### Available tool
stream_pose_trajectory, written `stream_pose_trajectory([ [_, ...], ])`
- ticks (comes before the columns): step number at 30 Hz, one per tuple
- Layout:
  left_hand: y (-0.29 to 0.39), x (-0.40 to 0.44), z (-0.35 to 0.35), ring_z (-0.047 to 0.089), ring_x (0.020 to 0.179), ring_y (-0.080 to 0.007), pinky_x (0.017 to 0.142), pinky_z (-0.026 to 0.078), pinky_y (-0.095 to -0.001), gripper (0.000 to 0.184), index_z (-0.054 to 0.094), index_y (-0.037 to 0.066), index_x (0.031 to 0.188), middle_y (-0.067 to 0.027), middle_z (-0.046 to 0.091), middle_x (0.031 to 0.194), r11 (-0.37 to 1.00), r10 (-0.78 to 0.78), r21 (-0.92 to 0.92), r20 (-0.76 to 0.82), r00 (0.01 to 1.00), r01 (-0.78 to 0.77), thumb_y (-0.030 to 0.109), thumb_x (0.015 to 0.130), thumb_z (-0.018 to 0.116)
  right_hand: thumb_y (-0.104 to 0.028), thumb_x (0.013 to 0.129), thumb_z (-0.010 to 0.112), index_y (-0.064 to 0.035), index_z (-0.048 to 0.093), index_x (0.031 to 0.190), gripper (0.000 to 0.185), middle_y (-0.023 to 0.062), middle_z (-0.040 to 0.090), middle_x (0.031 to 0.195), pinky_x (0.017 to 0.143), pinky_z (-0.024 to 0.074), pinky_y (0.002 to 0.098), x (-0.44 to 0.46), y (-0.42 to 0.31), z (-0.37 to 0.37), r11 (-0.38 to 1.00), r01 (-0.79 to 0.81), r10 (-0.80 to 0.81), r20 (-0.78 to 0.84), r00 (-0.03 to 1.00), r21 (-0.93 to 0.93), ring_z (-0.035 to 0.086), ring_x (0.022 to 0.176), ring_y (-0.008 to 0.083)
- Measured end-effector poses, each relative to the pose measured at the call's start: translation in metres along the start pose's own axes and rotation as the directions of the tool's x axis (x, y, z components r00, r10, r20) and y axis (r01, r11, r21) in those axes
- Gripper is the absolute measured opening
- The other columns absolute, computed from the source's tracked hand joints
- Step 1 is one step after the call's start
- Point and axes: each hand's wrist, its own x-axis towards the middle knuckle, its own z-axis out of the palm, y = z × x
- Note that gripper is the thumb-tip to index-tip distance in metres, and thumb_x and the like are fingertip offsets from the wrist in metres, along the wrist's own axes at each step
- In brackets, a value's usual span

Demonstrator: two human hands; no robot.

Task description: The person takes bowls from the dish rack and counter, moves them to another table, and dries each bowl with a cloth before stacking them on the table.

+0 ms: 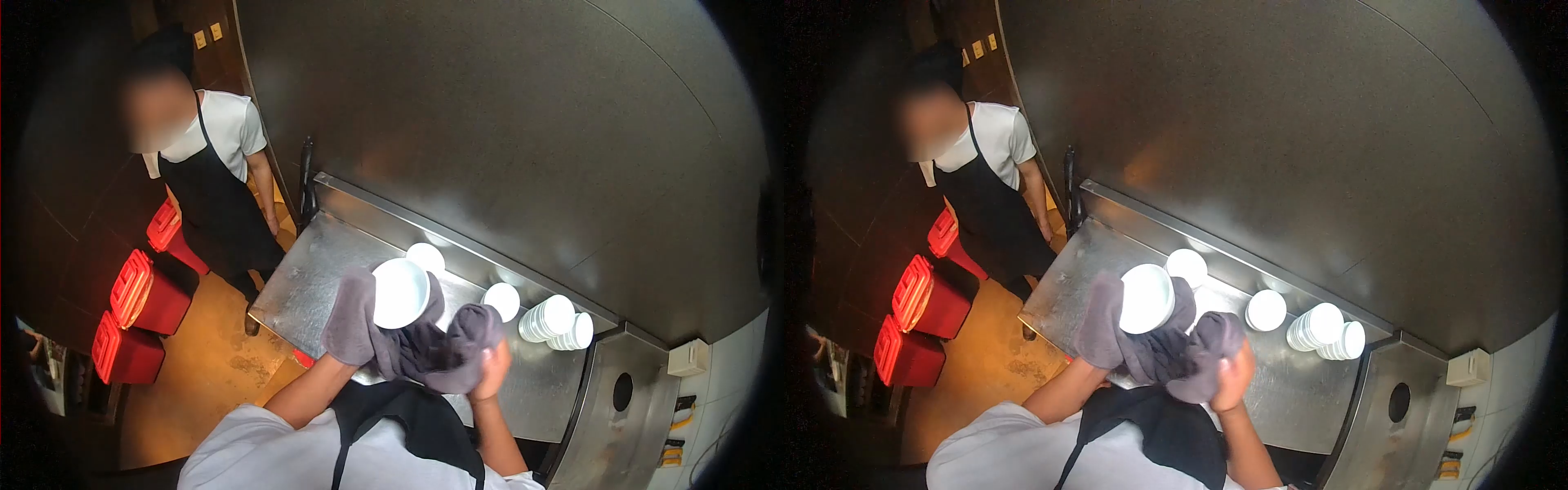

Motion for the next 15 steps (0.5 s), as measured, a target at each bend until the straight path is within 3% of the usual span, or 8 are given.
stream_pose_trajectory([
  [2, -0.001, 0.003, 0.012, 0.059, 0.116, -0.0352, 0.101, 0.045, -0.0415, 0.042, 0.057, 0.000, 0.130, -0.0217, 0.062, 0.122, 0.997, -0.051, -0.055, 0.083, 0.995, 0.056, 0.021, 0.093, 0.059, -0.047, 0.087, 0.059, 0.0073, 0.058, 0.130, 0.069, 0.0280, 0.061, 0.130, 0.106, 0.0435, 0.0499, 0.006, 0.006, 0.015, 0.755, 0.579, -0.486, 0.329, 0.810, -0.308, 0.058, 0.124, 0.0461],
  [3, -0.002, 0.005, 0.017, 0.060, 0.112, -0.0367, 0.099, 0.046, -0.0424, 0.040, 0.058, 0.001, 0.128, -0.0221, 0.063, 0.118, 0.993, -0.077, -0.078, 0.124, 0.989, 0.087, 0.020, 0.093, 0.058, -0.040, 0.085, 0.066, 0.0048, 0.061, 0.127, 0.062, 0.0301, 0.057, 0.134, 0.108, 0.0402, 0.0541, -0.001, -0.001, 0.028, 0.709, 0.565, -0.454, 0.341, 0.823, -0.421, 0.053, 0.125, 0.0531],
  [4, -0.013, -0.008, 0.027, 0.062, 0.109, -0.0378, 0.098, 0.047, -0.0425, 0.039, 0.058, 0.001, 0.127, -0.0212, 0.064, 0.116, 0.887, 0.388, 0.192, 0.182, 0.903, -0.420, 0.022, 0.094, 0.057, -0.040, 0.084, 0.072, 0.0053, 0.062, 0.127, 0.063, 0.0277, 0.056, 0.136, 0.107, 0.0416, 0.0518, 0.000, 0.000, 0.036, 0.723, 0.547, -0.480, 0.263, 0.837, -0.422, 0.056, 0.122, 0.0498],
  [6, -0.050, -0.014, 0.045, 0.064, 0.106, -0.0177, 0.095, 0.052, -0.0310, 0.031, 0.058, 0.002, 0.127, -0.0092, 0.065, 0.117, 0.977, 0.179, -0.153, 0.237, 0.955, -0.146, 0.012, 0.098, 0.061, -0.042, 0.086, 0.073, 0.0060, 0.061, 0.128, 0.065, 0.0269, 0.058, 0.131, 0.104, 0.0444, 0.0464, 0.009, -0.003, 0.033, 0.871, 0.406, -0.377, 0.153, 0.914, -0.278, 0.058, 0.121, 0.0432],
  [8, -0.030, -0.014, 0.061, 0.065, 0.106, -0.0154, 0.094, 0.052, -0.0305, 0.027, 0.059, 0.002, 0.126, -0.0070, 0.065, 0.119, 0.759, -0.112, -0.584, 0.318, 0.942, 0.287, 0.014, 0.102, 0.058, -0.042, 0.092, 0.068, 0.0066, 0.058, 0.131, 0.063, 0.0241, 0.060, 0.130, 0.103, 0.0448, 0.0416, 0.027, -0.015, 0.028, 0.938, 0.314, -0.278, 0.224, 0.934, -0.148, 0.059, 0.120, 0.0361],
  [12, -0.048, -0.015, 0.080, 0.069, 0.097, -0.0150, 0.083, 0.058, -0.0298, 0.024, 0.061, 0.001, 0.122, -0.0064, 0.069, 0.111, 0.526, -0.305, -0.747, 0.281, 0.910, 0.407, 0.014, 0.105, 0.052, -0.030, 0.105, 0.054, 0.0024, 0.059, 0.130, 0.041, 0.0147, 0.063, 0.127, 0.098, 0.0465, 0.0370, 0.036, -0.001, 0.029, 0.905, -0.248, 0.161, 0.261, 0.952, 0.344, 0.062, 0.108, 0.0245],
  [13, -0.044, -0.018, 0.083, 0.070, 0.093, -0.0155, 0.079, 0.059, -0.0286, 0.023, 0.062, 0.000, 0.121, -0.0070, 0.069, 0.107, 0.417, -0.334, -0.813, 0.279, 0.900, 0.407, 0.013, 0.104, 0.053, -0.034, 0.110, 0.043, 0.0032, 0.051, 0.139, 0.048, 0.0109, 0.061, 0.130, 0.105, 0.0416, 0.0345, 0.032, 0.007, 0.029, 0.829, -0.325, 0.208, 0.288, 0.935, 0.456, 0.057, 0.116, 0.0190],
  [15, -0.063, -0.028, 0.096, 0.069, 0.093, -0.0158, 0.081, 0.058, -0.0278, 0.024, 0.060, -0.001, 0.122, -0.0074, 0.068, 0.108, 0.350, -0.381, -0.830, 0.297, 0.876, 0.434, 0.014, 0.104, 0.053, -0.039, 0.110, 0.042, 0.0044, 0.049, 0.140, 0.053, 0.0131, 0.059, 0.133, 0.108, 0.0390, 0.0336, 0.017, 0.020, 0.033, 0.860, -0.278, 0.216, 0.189, 0.958, 0.427, 0.054, 0.122, 0.0201],
])
